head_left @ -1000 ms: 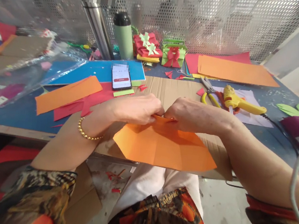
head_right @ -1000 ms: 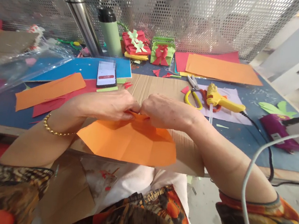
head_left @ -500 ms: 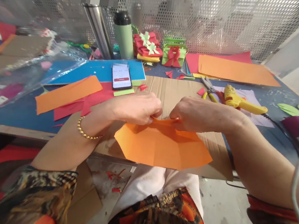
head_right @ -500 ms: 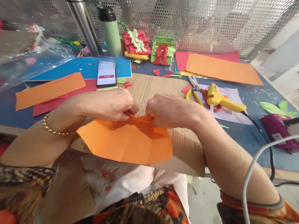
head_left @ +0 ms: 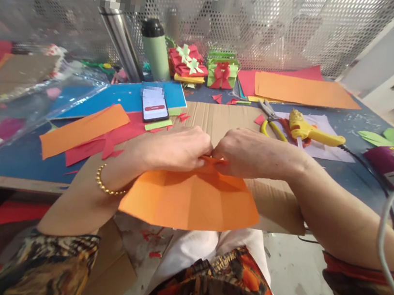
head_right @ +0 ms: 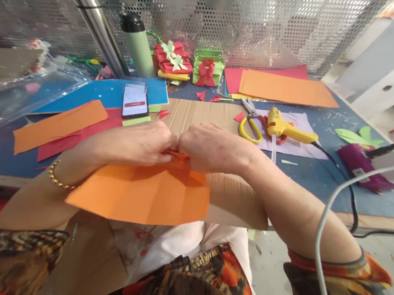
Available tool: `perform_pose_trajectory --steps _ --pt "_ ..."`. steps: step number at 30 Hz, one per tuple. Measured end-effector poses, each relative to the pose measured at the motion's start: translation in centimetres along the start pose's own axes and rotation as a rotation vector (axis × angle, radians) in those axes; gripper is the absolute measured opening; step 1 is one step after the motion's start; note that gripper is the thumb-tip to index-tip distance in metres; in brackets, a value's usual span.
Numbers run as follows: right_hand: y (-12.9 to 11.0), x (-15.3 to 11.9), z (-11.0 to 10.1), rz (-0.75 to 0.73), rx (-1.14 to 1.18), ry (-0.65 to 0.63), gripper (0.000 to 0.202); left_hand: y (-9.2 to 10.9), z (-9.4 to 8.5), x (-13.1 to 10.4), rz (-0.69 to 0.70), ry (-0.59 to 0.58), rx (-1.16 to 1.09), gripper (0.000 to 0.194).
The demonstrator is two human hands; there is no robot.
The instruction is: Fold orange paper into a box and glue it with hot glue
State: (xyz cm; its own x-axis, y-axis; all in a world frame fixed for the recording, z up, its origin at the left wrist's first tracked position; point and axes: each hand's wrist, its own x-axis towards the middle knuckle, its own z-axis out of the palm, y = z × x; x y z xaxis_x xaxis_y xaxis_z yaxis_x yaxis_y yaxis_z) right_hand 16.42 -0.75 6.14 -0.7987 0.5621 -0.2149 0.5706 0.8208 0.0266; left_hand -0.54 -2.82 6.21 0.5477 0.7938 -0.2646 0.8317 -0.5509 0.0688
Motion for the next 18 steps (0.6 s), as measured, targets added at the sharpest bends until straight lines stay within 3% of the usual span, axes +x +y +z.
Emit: perform_pose_trajectory --steps 5,7,10,13,16,18 --pt "1.9 0.3 -0.4 0.105 0.219 0.149 0.032 -1.2 -0.1 0.6 -0.055 0.104 -0.067 0.018" --pt "3.4 0.5 -0.3 0.166 0.370 0.342 0.043 -2.2 0.0 1.1 -0.127 0.232 -0.118 0.019" --pt "5.4 1.3 0.4 0.298 0.604 0.671 0.044 -3.8 0.3 2.1 -0.266 0.483 -0.263 0.023" --pt "7.0 2.2 1.3 0.348 0.832 0.844 0.056 -5.2 0.8 3.1 -0.370 0.584 -0.407 0.029" --pt "7.7 2.8 2.0 0.315 0.989 0.765 0.070 -6.0 1.5 3.9 -0.461 0.602 -0.504 0.028" --pt "7.7 3.1 2.4 0.245 0.927 0.681 0.070 -6.3 2.0 4.2 -0.532 0.591 -0.544 0.029"
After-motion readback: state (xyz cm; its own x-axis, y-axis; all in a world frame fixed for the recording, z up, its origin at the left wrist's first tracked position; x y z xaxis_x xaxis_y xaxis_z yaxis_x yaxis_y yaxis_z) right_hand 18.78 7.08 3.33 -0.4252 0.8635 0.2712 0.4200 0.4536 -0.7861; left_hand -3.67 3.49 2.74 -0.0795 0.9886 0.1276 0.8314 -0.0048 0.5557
